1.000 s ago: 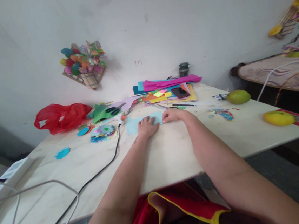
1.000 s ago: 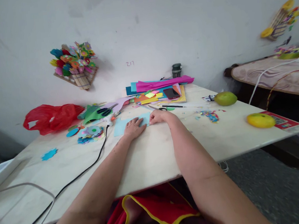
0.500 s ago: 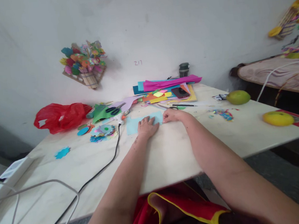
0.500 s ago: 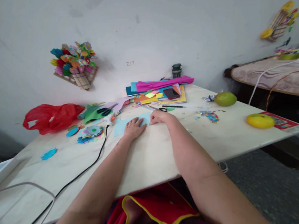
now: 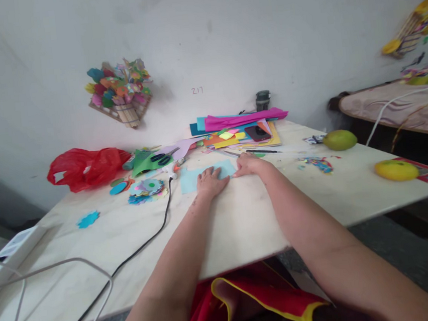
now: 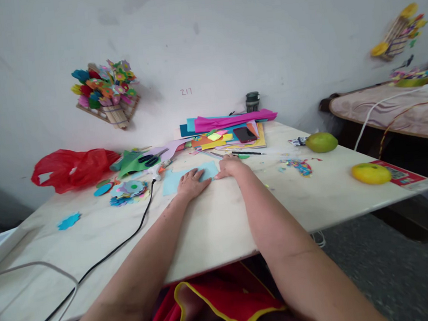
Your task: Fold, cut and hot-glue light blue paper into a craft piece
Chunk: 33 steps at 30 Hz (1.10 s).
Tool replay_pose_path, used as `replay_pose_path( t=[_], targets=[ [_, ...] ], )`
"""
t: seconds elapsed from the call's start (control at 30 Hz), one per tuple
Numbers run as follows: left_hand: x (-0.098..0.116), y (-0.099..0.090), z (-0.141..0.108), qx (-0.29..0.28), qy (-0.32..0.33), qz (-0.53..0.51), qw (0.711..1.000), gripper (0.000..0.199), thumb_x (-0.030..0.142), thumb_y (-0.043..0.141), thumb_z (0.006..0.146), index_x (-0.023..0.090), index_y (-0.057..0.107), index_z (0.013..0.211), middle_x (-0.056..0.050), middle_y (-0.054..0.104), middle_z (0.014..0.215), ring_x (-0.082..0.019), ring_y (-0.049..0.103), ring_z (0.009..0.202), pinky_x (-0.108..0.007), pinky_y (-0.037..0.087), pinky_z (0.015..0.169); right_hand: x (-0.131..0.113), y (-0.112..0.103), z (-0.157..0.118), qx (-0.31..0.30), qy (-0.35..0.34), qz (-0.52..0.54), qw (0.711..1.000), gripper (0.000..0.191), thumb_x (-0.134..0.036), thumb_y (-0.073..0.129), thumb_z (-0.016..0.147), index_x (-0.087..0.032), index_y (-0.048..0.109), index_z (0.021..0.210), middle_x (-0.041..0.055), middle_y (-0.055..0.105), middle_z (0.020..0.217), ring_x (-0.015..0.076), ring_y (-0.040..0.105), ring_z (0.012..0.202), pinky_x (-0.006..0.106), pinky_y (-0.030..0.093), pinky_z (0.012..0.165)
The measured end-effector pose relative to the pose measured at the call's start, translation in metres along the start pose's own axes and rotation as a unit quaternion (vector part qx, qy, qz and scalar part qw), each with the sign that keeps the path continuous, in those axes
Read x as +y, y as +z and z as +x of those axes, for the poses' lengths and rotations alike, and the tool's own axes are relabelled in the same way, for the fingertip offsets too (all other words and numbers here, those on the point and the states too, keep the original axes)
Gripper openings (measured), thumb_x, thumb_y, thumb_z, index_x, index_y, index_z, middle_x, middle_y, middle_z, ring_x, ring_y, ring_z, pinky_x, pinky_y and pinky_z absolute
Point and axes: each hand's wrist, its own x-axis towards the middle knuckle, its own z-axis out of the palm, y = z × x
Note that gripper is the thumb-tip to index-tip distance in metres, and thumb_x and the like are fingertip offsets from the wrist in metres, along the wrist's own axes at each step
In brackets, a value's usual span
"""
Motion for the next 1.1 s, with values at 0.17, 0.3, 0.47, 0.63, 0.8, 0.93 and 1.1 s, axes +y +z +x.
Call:
replay_pose_path(
  t=[0.17,0.3,0.47,0.63,0.8,0.93,1.1],
  targets=[
    [0.001,-0.001,0.000,-0.005,-0.003,0.003,1.000,0.065,0.067,0.027,0.075,0.035,0.033,0.132,0.001,0.027,0.143,-0.023,0.024,0.129,-0.042,0.016,0.106,0.002,0.007,0.001,0.024,0.038,-0.013,0.999,0.073,-0.064,0.059,0.060,-0.019,0.053,0.118,0.0130,0.032,0.136,0.0346,0.025,0.125,0.045,0.021,0.100],
    [0.000,0.000,0.001,-0.003,-0.002,0.004,1.000,0.065,0.066,0.028,0.075,0.036,0.033,0.132,0.000,0.028,0.142,-0.023,0.024,0.129,-0.042,0.016,0.106,0.003,0.010,0.000,-0.030,0.025,-0.002,0.999,0.085,-0.066,0.049,0.068,-0.024,0.026,0.139,0.0055,0.008,0.148,0.0337,-0.001,0.133,0.051,0.003,0.104],
    [0.000,0.000,0.001,-0.003,-0.003,-0.001,1.000,0.066,0.066,0.028,0.075,0.035,0.033,0.132,0.000,0.028,0.142,-0.023,0.024,0.129,-0.041,0.015,0.106,0.005,0.012,0.002,-0.062,0.015,0.022,0.998,0.089,-0.065,0.046,0.069,-0.029,0.009,0.142,0.0020,-0.002,0.149,0.0311,-0.012,0.132,0.053,-0.001,0.104],
    [-0.001,-0.001,0.001,-0.006,0.000,-0.003,1.000,0.064,0.064,0.028,0.076,0.034,0.033,0.132,0.000,0.027,0.143,-0.023,0.023,0.130,-0.041,0.015,0.106,0.011,0.014,0.006,-0.072,0.013,0.033,0.997,0.081,-0.060,0.046,0.074,-0.032,0.009,0.141,0.0005,-0.003,0.149,0.0303,-0.015,0.132,0.055,-0.001,0.103],
    [-0.002,0.000,0.002,-0.010,-0.002,-0.002,1.000,0.063,0.064,0.028,0.076,0.035,0.032,0.133,0.001,0.026,0.143,-0.023,0.022,0.130,-0.041,0.015,0.106,0.010,0.014,0.004,-0.057,0.005,0.049,0.997,0.079,-0.061,0.043,0.074,-0.031,0.012,0.141,0.0001,-0.002,0.149,0.0301,-0.014,0.132,0.054,-0.001,0.104],
    [-0.002,0.001,0.002,-0.007,0.006,0.000,1.000,0.064,0.063,0.027,0.077,0.034,0.031,0.133,-0.001,0.026,0.143,-0.023,0.022,0.130,-0.042,0.015,0.106,0.003,0.013,0.001,-0.059,-0.005,0.046,0.997,0.082,-0.065,0.039,0.074,-0.027,0.013,0.141,0.0013,-0.003,0.148,0.0292,-0.015,0.132,0.052,-0.003,0.105],
    [-0.002,0.000,0.001,-0.007,0.013,0.010,1.000,0.058,0.056,0.025,0.081,0.032,0.031,0.133,-0.001,0.027,0.143,-0.021,0.022,0.131,-0.042,0.015,0.106,-0.001,0.016,0.003,-0.075,0.001,0.033,0.997,0.083,-0.065,0.041,0.072,-0.027,0.014,0.141,0.0022,-0.003,0.148,0.0291,-0.014,0.132,0.052,-0.006,0.104]
  ],
)
